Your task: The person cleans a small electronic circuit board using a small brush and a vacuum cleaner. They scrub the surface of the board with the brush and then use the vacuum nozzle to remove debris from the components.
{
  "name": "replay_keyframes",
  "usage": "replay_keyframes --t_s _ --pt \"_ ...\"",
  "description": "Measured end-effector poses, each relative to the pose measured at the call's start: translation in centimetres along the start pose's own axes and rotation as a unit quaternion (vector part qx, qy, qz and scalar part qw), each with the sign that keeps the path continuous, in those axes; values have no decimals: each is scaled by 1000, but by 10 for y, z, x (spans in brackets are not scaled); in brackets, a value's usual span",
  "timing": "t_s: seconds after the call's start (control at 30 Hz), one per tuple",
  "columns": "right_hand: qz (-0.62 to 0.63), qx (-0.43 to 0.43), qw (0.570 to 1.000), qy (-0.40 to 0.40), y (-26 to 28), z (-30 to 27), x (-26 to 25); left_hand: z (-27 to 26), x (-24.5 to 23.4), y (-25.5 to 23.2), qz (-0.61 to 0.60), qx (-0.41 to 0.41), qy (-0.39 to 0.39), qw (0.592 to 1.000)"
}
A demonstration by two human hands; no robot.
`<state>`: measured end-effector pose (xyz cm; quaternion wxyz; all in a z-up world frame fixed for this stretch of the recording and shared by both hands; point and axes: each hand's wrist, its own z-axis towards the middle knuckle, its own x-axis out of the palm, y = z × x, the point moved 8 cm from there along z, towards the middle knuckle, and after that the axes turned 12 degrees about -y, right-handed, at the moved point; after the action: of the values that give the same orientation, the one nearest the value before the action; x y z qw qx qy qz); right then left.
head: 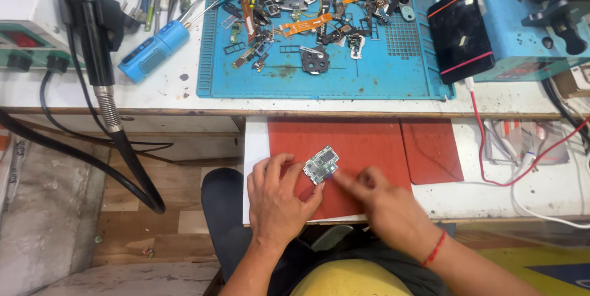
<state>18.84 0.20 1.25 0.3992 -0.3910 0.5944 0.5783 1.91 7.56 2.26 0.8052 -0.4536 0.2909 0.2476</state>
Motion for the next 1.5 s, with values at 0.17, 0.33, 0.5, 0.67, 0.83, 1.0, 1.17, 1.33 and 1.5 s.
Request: replay_keyframes --t_s 0.17,0.33,0.5,0.67,0.83,1.0,1.17,1.33,1.5 --pt "25 -7 999 44 11 -7 8 8 -1 -1 -4 9 -18 1000" --pt "2 55 998 13 0 3 -2 -3 -1 3 -18 7 -21 1000" --pt "-9 48 999 19 5 15 -9 10 -5 -5 -10 31 -29 999" --pt "7 44 998 40 7 2 0 -2 -1 -1 -1 22 -20 1000" --pt "-3 5 1000 23 11 10 -1 0 -3 -3 -4 11 -15 1000" --pt "12 11 999 -33 -3 6 -10 -3 -4 -4 -12 22 -31 999" --pt "-14 36 997 -62 -6 12 -10 -5 -4 -6 -14 25 -30 999" --pt "-36 16 999 7 -1 21 -4 -2 -5 -5 -7 29 -36 999" --pt "18 -55 998 15 7 17 -6 -2 -4 -2 -2 17 -40 999"
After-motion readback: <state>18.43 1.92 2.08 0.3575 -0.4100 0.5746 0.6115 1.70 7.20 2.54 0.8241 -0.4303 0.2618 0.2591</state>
